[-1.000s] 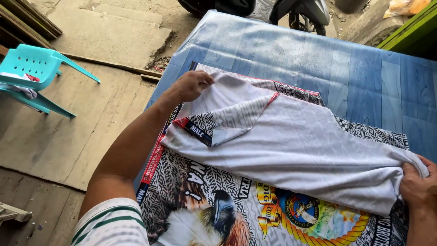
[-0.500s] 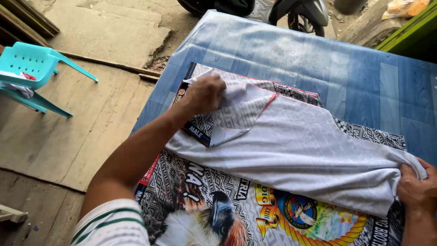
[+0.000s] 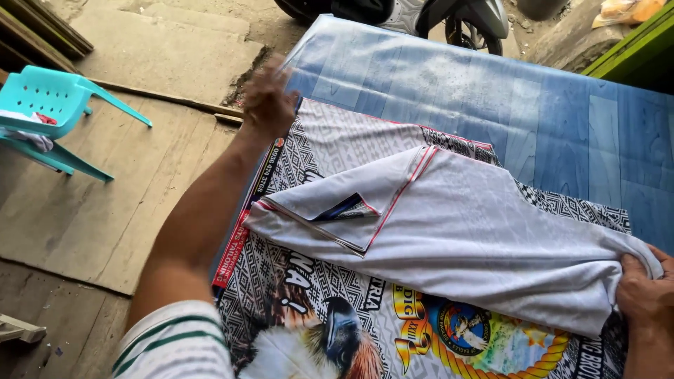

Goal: Trimming fabric with an electric cutter and then folding and stacking the cut panels on a work table.

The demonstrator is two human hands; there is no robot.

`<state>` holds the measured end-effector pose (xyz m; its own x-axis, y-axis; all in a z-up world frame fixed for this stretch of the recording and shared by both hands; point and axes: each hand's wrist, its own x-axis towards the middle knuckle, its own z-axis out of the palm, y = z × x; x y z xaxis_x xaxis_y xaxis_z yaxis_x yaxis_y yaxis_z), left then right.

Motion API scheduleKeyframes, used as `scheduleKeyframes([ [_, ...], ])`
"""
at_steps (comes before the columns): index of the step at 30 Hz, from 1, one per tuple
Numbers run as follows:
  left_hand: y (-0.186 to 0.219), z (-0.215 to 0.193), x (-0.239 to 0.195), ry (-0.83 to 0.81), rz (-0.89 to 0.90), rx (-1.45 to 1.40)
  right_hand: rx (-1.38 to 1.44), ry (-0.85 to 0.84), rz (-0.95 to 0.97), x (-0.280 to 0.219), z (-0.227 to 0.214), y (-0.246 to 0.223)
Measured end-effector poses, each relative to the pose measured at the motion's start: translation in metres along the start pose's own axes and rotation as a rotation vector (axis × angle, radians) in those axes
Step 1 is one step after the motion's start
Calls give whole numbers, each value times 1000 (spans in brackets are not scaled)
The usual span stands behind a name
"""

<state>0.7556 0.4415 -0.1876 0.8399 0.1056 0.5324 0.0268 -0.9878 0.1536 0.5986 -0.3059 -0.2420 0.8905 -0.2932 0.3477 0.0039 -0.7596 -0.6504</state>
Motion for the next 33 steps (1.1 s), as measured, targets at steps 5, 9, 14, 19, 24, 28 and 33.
scheduleKeyframes([
  [5,38,9,-29,-462,432,-93,-26,13,-143,0,4,28],
  [9,67,-15,-36,-566,-233,-196,-25,30,44,-6,-4,-12],
  [14,166,-128,-147,-460,517,-479,-81,30,-9,-9,-6,-20],
  [19,154,-114,-156,-595,411,-241,-158,47,-58,-12,-9,-26],
  [24,139,-115,-117,-565,193,-387,-198,79,-148,-7,-7,-25],
  [28,126,-100,-115,-609,236,-274,-211,73,-132,-5,-6,-20],
  [33,102,-87,-84,-588,185,-503,-172,43,-69,-5,-24,-46],
])
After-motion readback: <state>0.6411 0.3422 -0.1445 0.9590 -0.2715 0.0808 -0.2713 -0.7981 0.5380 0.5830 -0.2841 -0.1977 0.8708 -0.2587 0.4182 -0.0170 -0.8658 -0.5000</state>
